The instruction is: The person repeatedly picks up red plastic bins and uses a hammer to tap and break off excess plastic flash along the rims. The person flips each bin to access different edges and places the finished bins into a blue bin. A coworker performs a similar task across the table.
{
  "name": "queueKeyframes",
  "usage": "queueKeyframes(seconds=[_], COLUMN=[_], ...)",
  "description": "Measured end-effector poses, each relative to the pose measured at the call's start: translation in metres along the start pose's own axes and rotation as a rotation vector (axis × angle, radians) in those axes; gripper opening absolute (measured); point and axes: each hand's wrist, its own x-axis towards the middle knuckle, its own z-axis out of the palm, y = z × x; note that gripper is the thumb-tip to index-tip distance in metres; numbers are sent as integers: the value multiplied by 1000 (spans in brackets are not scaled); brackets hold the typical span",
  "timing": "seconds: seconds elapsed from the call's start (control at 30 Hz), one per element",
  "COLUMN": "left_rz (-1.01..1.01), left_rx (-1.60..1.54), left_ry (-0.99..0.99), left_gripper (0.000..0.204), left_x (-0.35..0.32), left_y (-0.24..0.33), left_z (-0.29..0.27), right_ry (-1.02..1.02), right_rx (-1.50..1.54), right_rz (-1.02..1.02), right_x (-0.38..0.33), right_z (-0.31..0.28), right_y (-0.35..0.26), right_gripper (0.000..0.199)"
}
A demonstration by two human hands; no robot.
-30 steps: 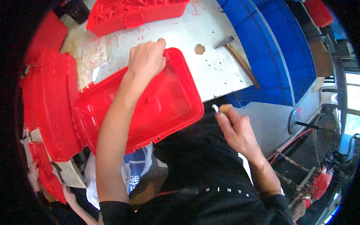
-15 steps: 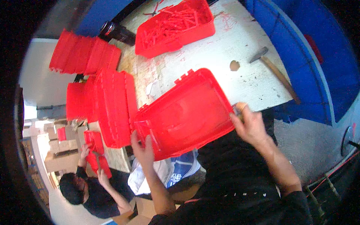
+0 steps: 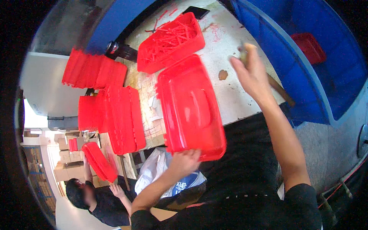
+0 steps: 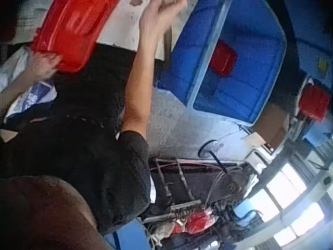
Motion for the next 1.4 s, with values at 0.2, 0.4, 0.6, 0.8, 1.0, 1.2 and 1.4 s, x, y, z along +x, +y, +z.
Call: queueKeyframes(seconds=[0.2,0.4,0.6,0.8,1.0,1.2,1.4], left_rz=[154,302,-83,-115,-61,-67,-55], left_rx=[-617,28,-29,54,92,83,60], left_ry=[509,940,715,905,985,956,981], left_gripper=[46,61,42,43,45,40,41], left_x=[114,204,216,199,203,201,202], left_y=[82,0,-49,-65,-60,-60,-58], left_z=[-54,-129,-93,-51,-59,-58,-60], right_ry=[-113,-291,-400,-607,-632,-674,-648], right_rx=[215,202,203,182,166,205,210], right_rz=[457,685,628,641,668,765,726], right_x=[-106,-101,-54,-42,-27,-28,-17], right_z=[-99,-100,-69,-40,-26,-32,-29], right_y=[7,5,28,25,32,25,20], right_gripper=[24,24,28,34,34,32,33])
